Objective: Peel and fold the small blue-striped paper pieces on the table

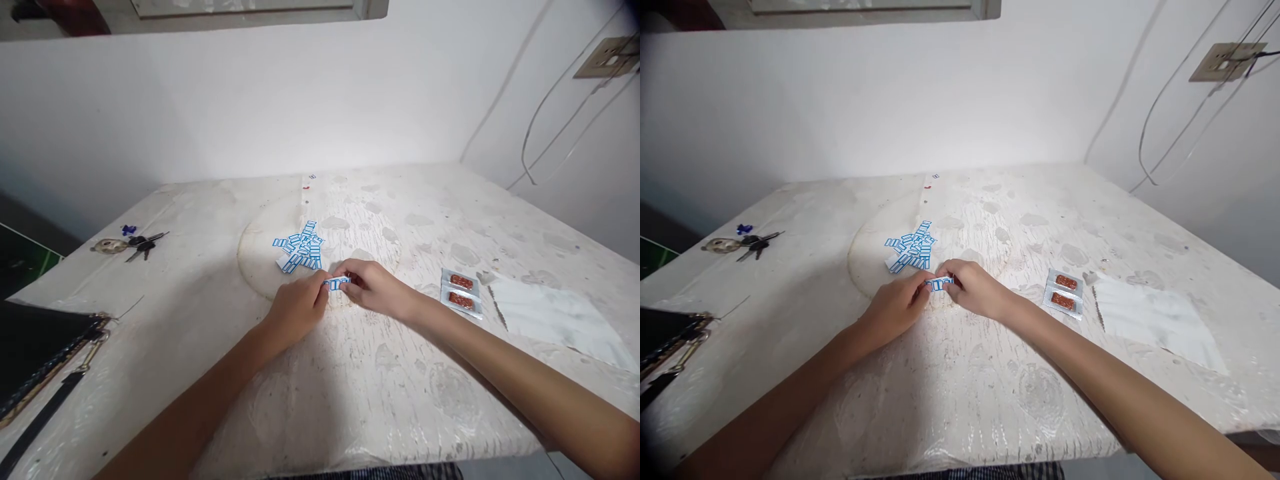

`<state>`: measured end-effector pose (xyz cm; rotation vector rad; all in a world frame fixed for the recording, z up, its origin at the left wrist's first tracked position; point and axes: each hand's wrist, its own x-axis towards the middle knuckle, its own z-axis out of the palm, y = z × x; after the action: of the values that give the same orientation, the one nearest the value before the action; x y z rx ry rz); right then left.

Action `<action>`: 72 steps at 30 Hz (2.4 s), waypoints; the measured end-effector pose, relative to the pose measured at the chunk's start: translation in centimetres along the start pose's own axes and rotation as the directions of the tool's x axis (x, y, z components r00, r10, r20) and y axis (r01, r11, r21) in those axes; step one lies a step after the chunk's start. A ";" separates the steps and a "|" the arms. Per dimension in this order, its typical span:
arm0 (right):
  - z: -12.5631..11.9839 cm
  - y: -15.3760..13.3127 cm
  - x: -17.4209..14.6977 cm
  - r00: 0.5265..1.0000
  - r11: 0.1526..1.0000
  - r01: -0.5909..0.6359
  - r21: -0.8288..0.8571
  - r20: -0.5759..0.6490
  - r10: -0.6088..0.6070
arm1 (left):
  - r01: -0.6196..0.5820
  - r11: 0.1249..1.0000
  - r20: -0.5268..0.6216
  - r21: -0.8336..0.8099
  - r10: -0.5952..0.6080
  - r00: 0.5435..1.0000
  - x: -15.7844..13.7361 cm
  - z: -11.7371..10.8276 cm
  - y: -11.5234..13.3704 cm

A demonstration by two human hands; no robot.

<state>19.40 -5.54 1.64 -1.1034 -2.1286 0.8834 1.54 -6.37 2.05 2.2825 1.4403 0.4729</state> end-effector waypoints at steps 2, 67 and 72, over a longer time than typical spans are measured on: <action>0.1 0.1 0.0 1.000 1.000 -0.004 -0.021 -0.013 0.004 | -0.006 1.000 0.007 0.021 0.006 1.000 0.0 -0.1 0.1; -0.1 1.0 10.8 0.995 0.837 0.044 -0.545 0.101 0.014 | 0.133 0.383 -0.053 -0.914 -0.438 0.897 1.9 -3.5 -2.4; -0.5 -0.4 12.0 0.964 0.837 -0.105 -0.537 0.152 0.219 | 0.131 0.380 -0.054 -0.915 -0.439 0.897 1.8 -2.9 -2.0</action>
<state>13.72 4.67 4.53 -1.5392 -2.5707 0.5045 -0.68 -3.52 3.70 1.0604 1.1917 1.1716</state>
